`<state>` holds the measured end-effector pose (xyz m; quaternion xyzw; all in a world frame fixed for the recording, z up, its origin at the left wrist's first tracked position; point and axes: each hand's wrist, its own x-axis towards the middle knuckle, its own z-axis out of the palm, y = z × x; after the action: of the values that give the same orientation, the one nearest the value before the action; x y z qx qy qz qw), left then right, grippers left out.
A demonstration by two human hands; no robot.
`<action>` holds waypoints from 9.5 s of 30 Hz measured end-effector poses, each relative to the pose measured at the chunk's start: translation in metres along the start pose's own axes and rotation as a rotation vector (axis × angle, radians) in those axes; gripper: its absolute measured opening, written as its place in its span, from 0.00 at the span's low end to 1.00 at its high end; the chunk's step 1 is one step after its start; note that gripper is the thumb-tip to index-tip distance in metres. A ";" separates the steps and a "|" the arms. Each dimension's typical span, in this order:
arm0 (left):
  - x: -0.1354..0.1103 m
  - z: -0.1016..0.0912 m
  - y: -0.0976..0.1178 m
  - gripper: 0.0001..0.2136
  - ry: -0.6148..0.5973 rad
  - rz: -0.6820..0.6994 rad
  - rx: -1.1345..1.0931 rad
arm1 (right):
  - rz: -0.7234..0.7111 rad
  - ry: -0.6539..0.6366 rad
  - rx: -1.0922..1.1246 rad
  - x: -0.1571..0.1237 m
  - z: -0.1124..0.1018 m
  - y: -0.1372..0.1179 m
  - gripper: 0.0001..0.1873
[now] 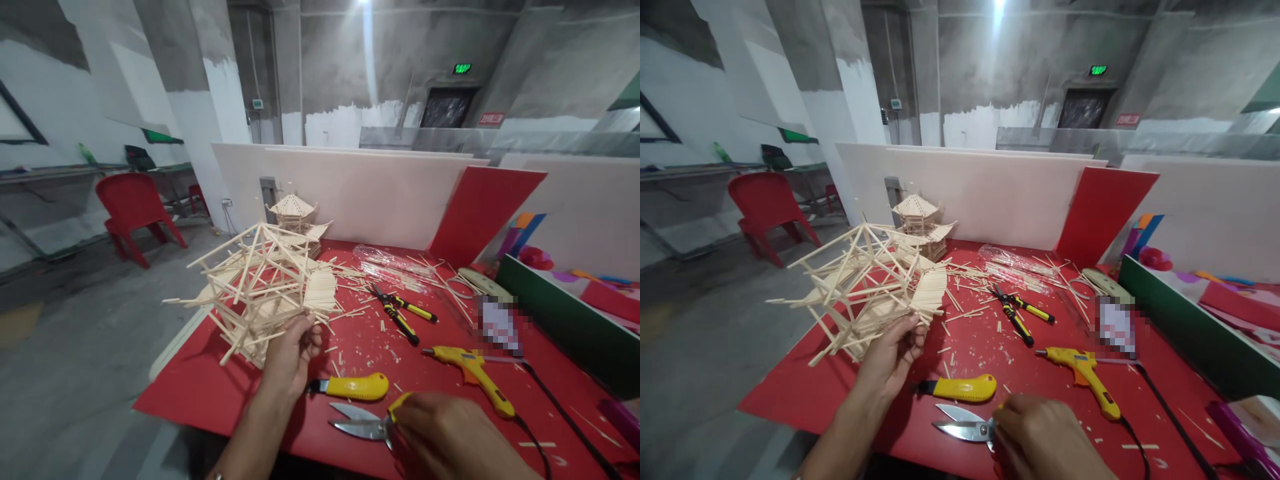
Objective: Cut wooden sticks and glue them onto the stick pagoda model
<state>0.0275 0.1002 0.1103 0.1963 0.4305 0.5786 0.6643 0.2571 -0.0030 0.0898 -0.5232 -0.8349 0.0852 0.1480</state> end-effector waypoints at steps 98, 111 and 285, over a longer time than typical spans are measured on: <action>-0.003 0.019 -0.001 0.14 0.122 0.027 -0.016 | -0.062 0.819 0.309 0.126 0.038 -0.038 0.08; -0.002 0.019 -0.002 0.14 0.121 0.033 -0.021 | -0.055 0.820 0.313 0.127 0.039 -0.037 0.07; 0.003 0.023 -0.015 0.10 0.162 0.124 -0.017 | -0.043 0.876 0.437 0.130 0.047 -0.036 0.03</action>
<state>0.0544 0.1043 0.1106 0.1695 0.4649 0.6363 0.5918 0.1578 0.0984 0.0771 -0.4491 -0.6676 0.0273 0.5932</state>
